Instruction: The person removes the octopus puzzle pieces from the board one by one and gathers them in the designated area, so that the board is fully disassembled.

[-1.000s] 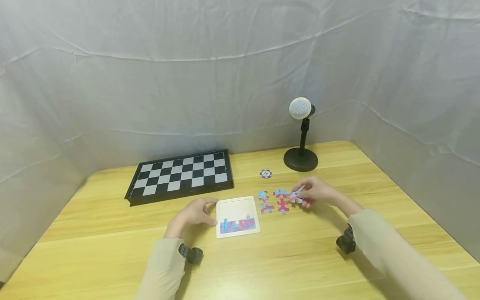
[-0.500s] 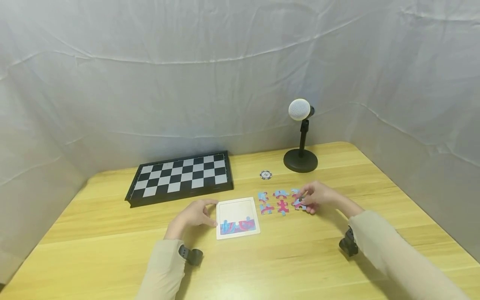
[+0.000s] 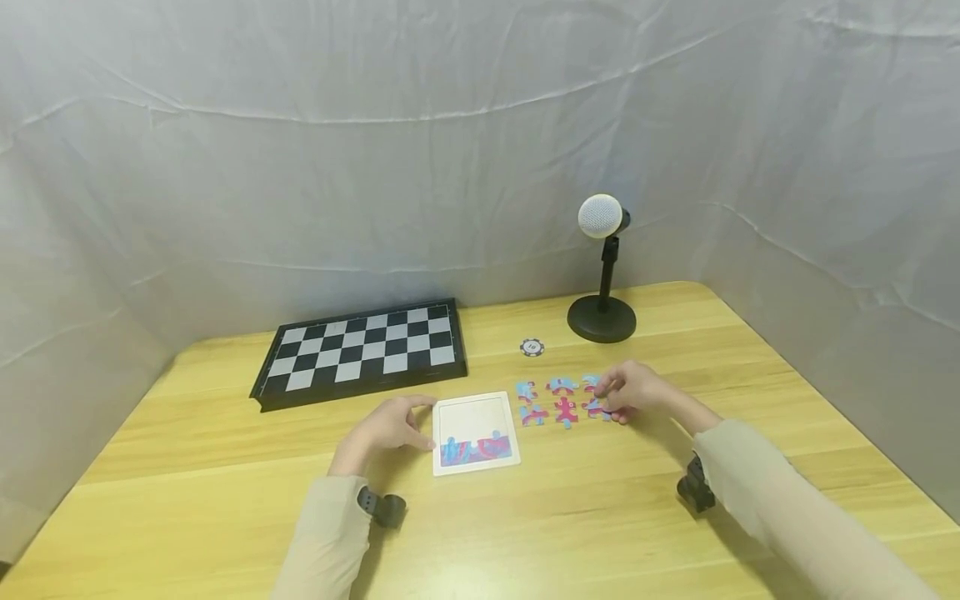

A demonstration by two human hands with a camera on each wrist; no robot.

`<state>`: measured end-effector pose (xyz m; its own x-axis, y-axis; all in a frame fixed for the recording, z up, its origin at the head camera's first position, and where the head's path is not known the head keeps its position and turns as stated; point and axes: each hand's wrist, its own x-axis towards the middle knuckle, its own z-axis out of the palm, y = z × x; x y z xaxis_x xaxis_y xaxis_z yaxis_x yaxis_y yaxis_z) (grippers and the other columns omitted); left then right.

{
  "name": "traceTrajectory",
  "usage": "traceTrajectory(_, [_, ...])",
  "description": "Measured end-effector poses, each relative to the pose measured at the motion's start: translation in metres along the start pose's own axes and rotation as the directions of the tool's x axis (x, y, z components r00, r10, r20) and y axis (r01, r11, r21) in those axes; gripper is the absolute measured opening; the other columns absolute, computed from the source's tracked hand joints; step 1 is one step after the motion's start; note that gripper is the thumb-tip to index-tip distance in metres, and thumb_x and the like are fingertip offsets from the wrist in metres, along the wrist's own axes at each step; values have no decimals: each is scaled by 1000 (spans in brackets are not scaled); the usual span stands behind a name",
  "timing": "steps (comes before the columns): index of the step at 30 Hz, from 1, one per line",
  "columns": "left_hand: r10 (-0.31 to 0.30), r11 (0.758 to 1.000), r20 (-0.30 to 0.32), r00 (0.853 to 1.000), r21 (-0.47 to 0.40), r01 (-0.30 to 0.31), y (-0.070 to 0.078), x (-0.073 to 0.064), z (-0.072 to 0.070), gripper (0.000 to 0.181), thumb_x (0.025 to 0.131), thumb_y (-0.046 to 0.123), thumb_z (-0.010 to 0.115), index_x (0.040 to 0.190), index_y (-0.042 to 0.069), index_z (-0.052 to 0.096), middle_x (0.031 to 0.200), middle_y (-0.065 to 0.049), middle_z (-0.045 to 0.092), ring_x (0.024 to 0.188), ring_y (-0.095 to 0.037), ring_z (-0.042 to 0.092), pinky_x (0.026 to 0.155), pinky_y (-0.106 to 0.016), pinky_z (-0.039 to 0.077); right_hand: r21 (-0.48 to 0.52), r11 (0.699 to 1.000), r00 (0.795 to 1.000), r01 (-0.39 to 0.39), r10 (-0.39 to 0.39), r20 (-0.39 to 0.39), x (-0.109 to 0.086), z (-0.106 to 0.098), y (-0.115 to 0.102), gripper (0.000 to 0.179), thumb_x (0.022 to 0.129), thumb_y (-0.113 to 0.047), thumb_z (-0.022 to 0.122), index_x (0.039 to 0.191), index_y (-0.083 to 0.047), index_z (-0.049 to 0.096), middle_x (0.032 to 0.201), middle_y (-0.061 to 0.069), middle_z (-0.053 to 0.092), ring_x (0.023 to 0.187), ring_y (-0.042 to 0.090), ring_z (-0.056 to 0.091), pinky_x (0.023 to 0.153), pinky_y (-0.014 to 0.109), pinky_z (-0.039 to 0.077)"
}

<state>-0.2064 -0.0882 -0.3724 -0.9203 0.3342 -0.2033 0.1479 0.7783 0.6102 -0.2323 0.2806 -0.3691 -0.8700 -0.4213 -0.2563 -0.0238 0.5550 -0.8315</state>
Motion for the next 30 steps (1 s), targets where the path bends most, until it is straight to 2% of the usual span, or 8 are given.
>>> traceTrajectory(2, [4,1000,-7,1000,6,-4,0,0,0,68,65,12,78,126,4,49,108,-12,57,79,-22,53,91,-44,35,-19,1000,1000,-1,1,-15,1,0,-1,19,80,8,54,97,18,52,71,9,53,55,16,56,52,29,50])
traceTrajectory(4, [3,1000,-11,1000,7,-3,1,0,-1,68,65,12,78,126,4,49,119,-15,53,96,-26,52,94,-45,33,-37,999,1000,1,-2,-31,2,0,-2,20,80,7,55,97,17,53,71,9,52,55,16,56,52,28,50])
traceTrajectory(7, [2,1000,-16,1000,3,-2,2,-1,-1,67,65,12,78,126,5,50,128,-16,46,107,-28,46,96,-46,30,-61,998,998,4,-8,-57,5,0,-5,20,81,5,57,97,17,54,69,8,51,55,16,56,51,28,50])
traceTrajectory(13, [1,1000,-9,1000,-4,-1,4,-2,-2,67,65,11,78,126,4,49,122,-16,51,88,-24,51,94,-46,33,-61,998,998,18,-22,-64,11,3,-14,21,81,2,58,97,15,54,67,8,54,55,16,57,52,29,50])
traceTrajectory(19, [-1,1000,-6,1000,-10,1,4,-4,-2,67,66,11,78,126,4,49,119,-16,53,78,-21,52,92,-45,35,-26,997,996,66,-68,-57,15,10,-27,22,83,2,57,100,17,53,67,11,58,56,19,58,53,31,51])
traceTrajectory(22, [-1,1000,-8,1000,-11,1,4,-3,-2,67,66,11,78,126,4,49,120,-16,52,77,-21,51,92,-45,35,-18,996,995,82,-83,-52,18,15,-35,23,83,2,56,100,17,53,67,13,58,56,21,58,54,33,51])
traceTrajectory(30, [12,1000,-14,1000,-5,-12,4,-3,-2,66,65,10,78,125,3,50,125,-16,49,95,-25,48,94,-45,33,-2,997,997,74,-74,-16,29,31,-52,24,85,-2,55,104,14,53,68,12,59,57,19,58,56,36,51])
